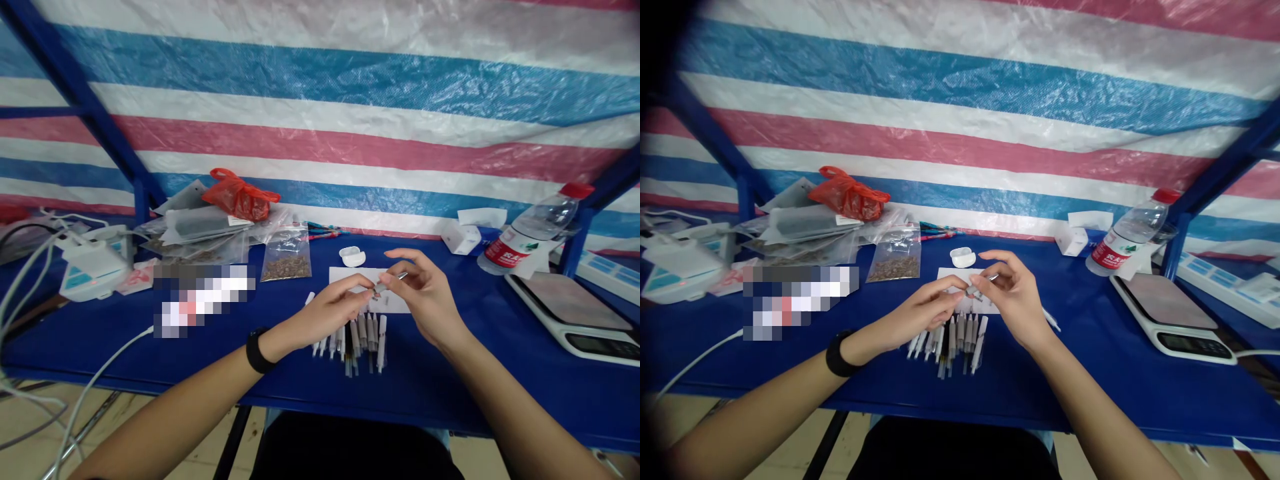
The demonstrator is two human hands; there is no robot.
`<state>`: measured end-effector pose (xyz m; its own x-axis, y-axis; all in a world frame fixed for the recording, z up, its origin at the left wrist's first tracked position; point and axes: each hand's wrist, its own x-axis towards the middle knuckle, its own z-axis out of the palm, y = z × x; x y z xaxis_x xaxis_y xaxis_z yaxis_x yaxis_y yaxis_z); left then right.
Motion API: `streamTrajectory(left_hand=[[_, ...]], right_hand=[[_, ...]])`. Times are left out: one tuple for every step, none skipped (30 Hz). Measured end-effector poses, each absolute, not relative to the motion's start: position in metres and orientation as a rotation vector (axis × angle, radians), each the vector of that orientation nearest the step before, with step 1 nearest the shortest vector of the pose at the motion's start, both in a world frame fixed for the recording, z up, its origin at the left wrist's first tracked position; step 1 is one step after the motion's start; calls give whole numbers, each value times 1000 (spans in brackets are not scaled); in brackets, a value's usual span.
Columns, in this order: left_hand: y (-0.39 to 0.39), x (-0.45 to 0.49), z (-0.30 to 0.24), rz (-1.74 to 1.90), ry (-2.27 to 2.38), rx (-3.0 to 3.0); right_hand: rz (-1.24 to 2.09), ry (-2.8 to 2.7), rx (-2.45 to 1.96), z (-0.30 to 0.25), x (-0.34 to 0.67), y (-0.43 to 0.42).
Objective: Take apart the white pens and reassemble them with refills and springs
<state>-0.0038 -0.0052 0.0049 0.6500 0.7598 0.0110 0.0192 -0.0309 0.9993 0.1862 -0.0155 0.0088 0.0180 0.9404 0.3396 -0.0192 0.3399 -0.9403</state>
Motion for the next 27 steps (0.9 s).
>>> streamTrajectory(left_hand=[[-5, -4, 6, 674, 688, 1510], [-6, -4, 7, 675, 686, 1515], [-6, -4, 7, 677, 679, 1516], [-6, -4, 8, 682, 669, 1514], [-6, -4, 8, 687, 660, 1509], [-6, -4, 8, 690, 653, 1506], [-6, -4, 7, 691, 651, 1506], [-5, -4, 7, 692, 657, 1513], [-5, -3, 6, 692, 666, 1526], [-5, -4, 6, 689, 677, 1542], [-4, -4, 6, 687, 687, 1556], [-4, -4, 5, 689, 694, 1565], [-3, -4, 5, 691, 698, 1568], [-3, -4, 5, 693, 702, 1566], [-2, -5, 5, 695, 706, 1563], [-2, -5, 6, 696, 712, 1560], [-2, -5, 6, 696, 714, 1560], [-2, -5, 6, 698, 714, 1565], [-2, -5, 6, 700, 712, 1572], [-2, -5, 7, 703, 711, 1580], [-2, -5, 6, 706, 710, 1589], [-3, -5, 6, 711, 709, 1596], [-3, -5, 6, 713, 707, 1600], [-3, -5, 6, 713, 704, 1601], [-3, -5, 6, 714, 698, 1600], [-3, -5, 6, 713, 689, 1600], [-3, -6, 6, 709, 680, 1603]], right_hand=[[972, -1317, -933, 9, 186, -15], [995, -1313, -922, 10, 186, -15], [1009, -1315, -916, 11, 187, -16], [1011, -1325, -920, 12, 187, -16], [1003, -1339, -936, 12, 187, -16], [987, -1350, -961, 12, 187, -16], [971, -1356, -990, 12, 187, -16], [960, -1358, -1016, 12, 187, -15], [959, -1357, -1034, 11, 188, -15], [967, -1354, -1038, 11, 188, -15], [979, -1350, -1028, 11, 188, -15], [991, -1343, -1007, 11, 188, -15], [1004, -1336, -982, 11, 188, -16], [1015, -1330, -957, 12, 188, -16], [1028, -1328, -935, 12, 189, -16], [1040, -1329, -917, 12, 189, -17], [1046, -1333, -906, 12, 190, -17], [1046, -1339, -907, 12, 190, -17], [1038, -1344, -919, 12, 190, -16], [1025, -1345, -940, 12, 190, -16], [1012, -1341, -964, 11, 191, -15], [1002, -1332, -986, 11, 191, -15], [997, -1318, -996, 10, 191, -15], [999, -1301, -992, 10, 191, -14], [1007, -1284, -976, 10, 191, -15], [1019, -1272, -956, 11, 191, -15], [1034, -1266, -936, 12, 191, -16]])
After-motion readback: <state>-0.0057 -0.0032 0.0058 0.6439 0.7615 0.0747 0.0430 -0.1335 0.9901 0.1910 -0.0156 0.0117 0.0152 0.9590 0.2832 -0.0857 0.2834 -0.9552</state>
